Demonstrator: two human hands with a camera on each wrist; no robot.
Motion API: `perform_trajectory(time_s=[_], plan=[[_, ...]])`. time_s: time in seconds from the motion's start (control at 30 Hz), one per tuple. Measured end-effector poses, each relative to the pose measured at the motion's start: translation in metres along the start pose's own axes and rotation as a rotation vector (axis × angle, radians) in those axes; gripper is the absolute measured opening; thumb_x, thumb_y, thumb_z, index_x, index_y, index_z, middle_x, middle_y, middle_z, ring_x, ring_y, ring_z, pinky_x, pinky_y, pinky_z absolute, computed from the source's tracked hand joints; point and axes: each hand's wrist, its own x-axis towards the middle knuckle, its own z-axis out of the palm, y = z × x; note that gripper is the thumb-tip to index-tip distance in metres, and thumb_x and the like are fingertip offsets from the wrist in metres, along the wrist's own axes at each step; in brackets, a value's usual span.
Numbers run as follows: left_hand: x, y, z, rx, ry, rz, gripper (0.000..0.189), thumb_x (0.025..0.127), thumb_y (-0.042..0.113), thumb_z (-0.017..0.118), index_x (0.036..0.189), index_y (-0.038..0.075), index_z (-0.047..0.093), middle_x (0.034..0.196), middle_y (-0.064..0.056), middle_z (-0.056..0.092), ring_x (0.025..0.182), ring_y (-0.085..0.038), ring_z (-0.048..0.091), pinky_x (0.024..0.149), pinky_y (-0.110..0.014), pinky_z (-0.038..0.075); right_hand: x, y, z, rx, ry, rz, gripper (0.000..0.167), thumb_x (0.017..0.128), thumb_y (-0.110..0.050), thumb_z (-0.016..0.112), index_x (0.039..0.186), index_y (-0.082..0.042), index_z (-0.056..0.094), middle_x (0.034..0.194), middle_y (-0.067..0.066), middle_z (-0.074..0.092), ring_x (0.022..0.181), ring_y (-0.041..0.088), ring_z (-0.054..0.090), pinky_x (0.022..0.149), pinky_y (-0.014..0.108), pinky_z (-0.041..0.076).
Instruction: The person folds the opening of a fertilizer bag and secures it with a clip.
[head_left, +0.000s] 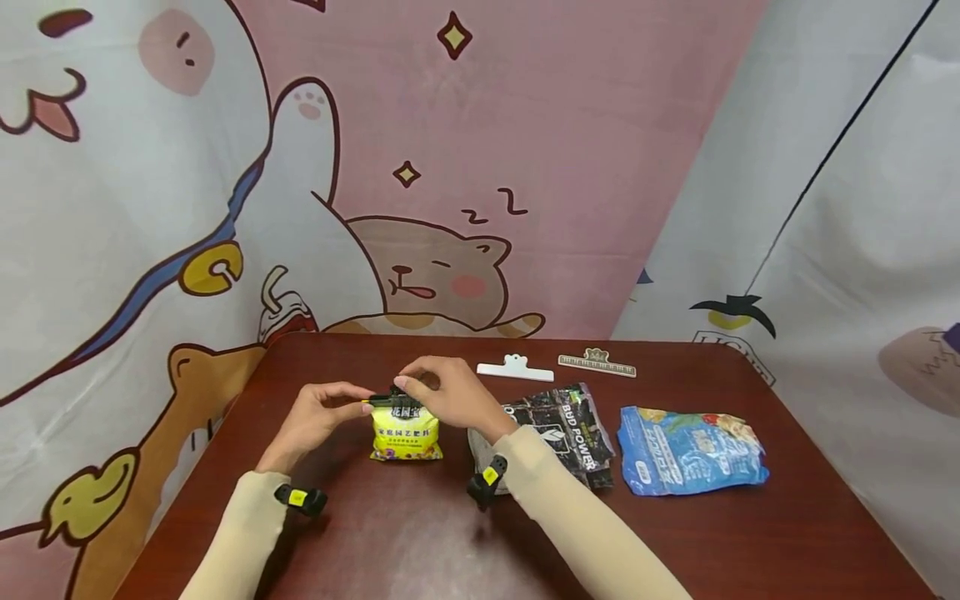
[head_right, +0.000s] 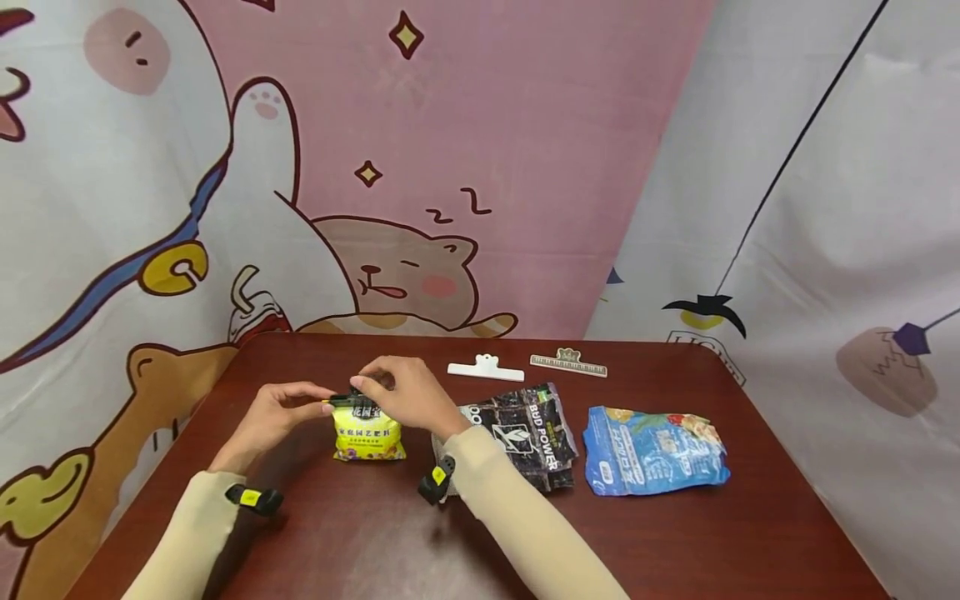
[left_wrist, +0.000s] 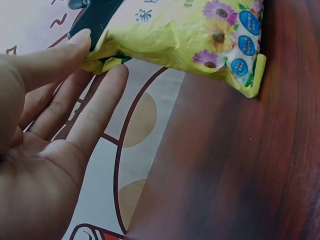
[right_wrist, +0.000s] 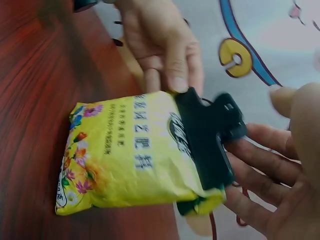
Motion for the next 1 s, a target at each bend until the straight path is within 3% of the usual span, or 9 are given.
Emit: perform_trajectory(time_s=[0.23, 0.37, 0.53, 0.83, 1.0], plan=[[0.0, 0.0, 0.002, 0.006, 0.021, -0.012, 0.023, 0.085, 0.029, 0.085, 0.105, 0.019, 0.082, 0.107, -0.004, 0.079, 0.103, -0.018, 0.069, 0.084, -0.029, 0.056, -0.012, 0.021, -0.013, 0.335, 0.052, 0.159, 0.052, 0.105, -0.06, 0.041, 0.121, -0.021, 0.072, 0.12, 0.002, 0.074, 0.114, 0.021, 0.07, 0.099, 0.042, 0.056], [0.0, 0.0, 0.001, 0.024, 0.025, -0.034, 0.023, 0.086, 0.031, 0.085, 0.106, 0.021, 0.081, 0.11, -0.003, 0.078, 0.106, -0.019, 0.068, 0.088, -0.031, 0.055, -0.02, 0.031, -0.012, 0.435, 0.058, 0.191, 0.052, 0.106, -0.056, 0.043, 0.122, -0.017, 0.072, 0.123, 0.006, 0.074, 0.116, 0.021, 0.07, 0.103, 0.041, 0.055], [0.0, -0.001, 0.001, 0.028, 0.016, -0.052, 0.026, 0.086, 0.033, 0.084, 0.108, 0.02, 0.081, 0.111, -0.002, 0.078, 0.107, -0.02, 0.068, 0.09, -0.034, 0.055, -0.03, 0.038, -0.003, 0.432, 0.058, 0.196, 0.045, 0.106, -0.051, 0.05, 0.123, -0.016, 0.072, 0.126, 0.006, 0.073, 0.118, 0.02, 0.07, 0.104, 0.044, 0.055], [0.0, 0.002, 0.007, 0.004, 0.003, -0.021, 0.026, 0.086, 0.03, 0.084, 0.109, 0.018, 0.081, 0.111, -0.005, 0.078, 0.102, -0.018, 0.069, 0.085, -0.034, 0.058, -0.044, 0.048, 0.011, 0.252, 0.142, 0.202, 0.019, 0.097, -0.043, 0.07, 0.11, -0.03, 0.075, 0.114, -0.009, 0.075, 0.105, 0.013, 0.073, 0.091, 0.038, 0.058], [-0.001, 0.0, 0.009, 0.011, 0.012, -0.043, 0.03, 0.087, 0.034, 0.083, 0.111, 0.018, 0.08, 0.11, -0.004, 0.077, 0.1, -0.017, 0.069, 0.087, -0.035, 0.057, -0.045, 0.052, 0.015, 0.248, 0.163, 0.194, 0.017, 0.095, -0.039, 0.074, 0.108, -0.029, 0.074, 0.113, -0.01, 0.076, 0.112, 0.016, 0.071, 0.09, 0.037, 0.058]])
